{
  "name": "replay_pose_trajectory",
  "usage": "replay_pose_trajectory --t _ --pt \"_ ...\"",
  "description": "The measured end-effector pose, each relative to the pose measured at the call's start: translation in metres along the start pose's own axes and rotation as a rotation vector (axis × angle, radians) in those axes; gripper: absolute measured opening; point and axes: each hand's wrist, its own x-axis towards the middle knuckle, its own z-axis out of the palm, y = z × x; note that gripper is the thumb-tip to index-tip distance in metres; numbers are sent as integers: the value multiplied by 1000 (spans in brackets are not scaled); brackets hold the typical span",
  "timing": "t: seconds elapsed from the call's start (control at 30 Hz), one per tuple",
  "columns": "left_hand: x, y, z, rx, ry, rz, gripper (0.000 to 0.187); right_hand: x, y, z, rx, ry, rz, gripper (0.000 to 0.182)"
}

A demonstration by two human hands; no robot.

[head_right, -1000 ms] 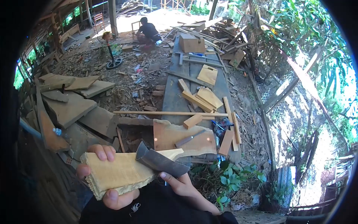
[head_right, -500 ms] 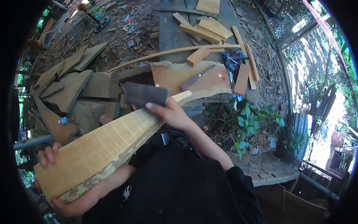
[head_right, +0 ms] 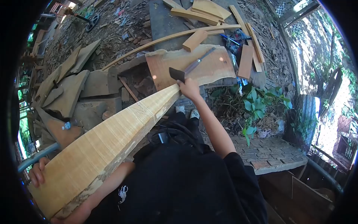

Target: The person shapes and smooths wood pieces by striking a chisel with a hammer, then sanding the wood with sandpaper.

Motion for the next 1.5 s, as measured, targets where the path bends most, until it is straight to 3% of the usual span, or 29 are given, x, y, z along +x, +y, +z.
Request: replay_pose_trajectory --t 0.03,0.1,0.13,0.17,0.2,0.27,0.33,0.4,0.47,0.57,0.6,0.67,0.7,0.73,0.8,0.87,0.9,0.93,0.97,1.07,1.13,1.17,1.2,1.27,1.33,1.4,1.43,1.5 --pt "1 3 -4 -22 -12 20 9 -18 -28 -18 7 -51 -77 36" --pt "6 1 -8 -23 -31 100 12 -59 -72 -47 348 -235 -237 29" --pt "12 -2 -10 1 -42 162 13 -77 -81 -45 594 -218 -415 24" --pt "13 -3 -11 24 -40 199 13 -100 -101 -59 694 -234 -513 23" --pt "15 -4 -12 48 -37 235 14 -111 -111 -71 603 -230 -597 24" --pt "13 -4 -12 75 1 203 13 -109 -104 -66 728 -292 -470 25" --pt "13 6 -11 68 46 58 10 -76 -66 -32 729 -116 -452 25" --pt "11 8 -12 105 75 -18 21 -32 -3 11 846 81 -192 25" --pt "7 7 -16 166 36 -39 37 14 61 37 769 138 59 28" --pt "19 17 -27 83 -186 -305 57 -12 2 13 204 127 86 37" --pt "20 19 -24 86 -137 -320 56 -23 -9 15 316 74 -31 38" --pt "21 19 -23 21 -98 -326 55 -82 -83 -12 851 -49 -396 29" --pt "22 16 -25 -47 -109 -314 54 -114 -120 -36 887 -97 -620 28" --pt "26 8 -36 -183 -177 -269 55 -147 -141 -60 874 -295 -630 31" --pt "33 0 -43 -319 -255 -226 53 -175 -167 -73 930 -208 -962 31" --pt "33 -3 -34 -216 -201 -180 48 -166 -158 -67 877 -156 -980 35" --pt "29 -4 -26 -111 -127 -141 45 -166 -152 -70 884 -279 -626 28" --pt "18 -4 -23 -5 -50 -23 43 -139 -136 -42 795 -35 -702 29" --pt "6 -4 -19 111 39 86 41 -116 -115 -26 693 22 -590 26" --pt "1 -21 -4 154 106 301 43 -38 -24 15 716 41 -218 23" --pt "7 -50 32 175 174 377 43 -7 15 12 364 95 -63 38" --pt "10 -60 46 184 203 422 44 11 39 22 403 158 -90 38" --pt "10 -59 45 173 176 433 44 23 50 22 268 112 13 39" --pt "8 -53 31 132 71 417 43 35 59 26 239 93 30 41" --pt "2 -53 20 85 -7 412 42 26 39 25 -8 84 56 44" --pt "-1 -58 24 95 75 483 41 1 9 14 282 10 -34 46" --pt "0 -62 29 126 160 526 41 -27 -18 0 513 1 -181 41" --pt "11 -80 62 306 430 637 42 -99 -90 -50 877 -268 -301 30"
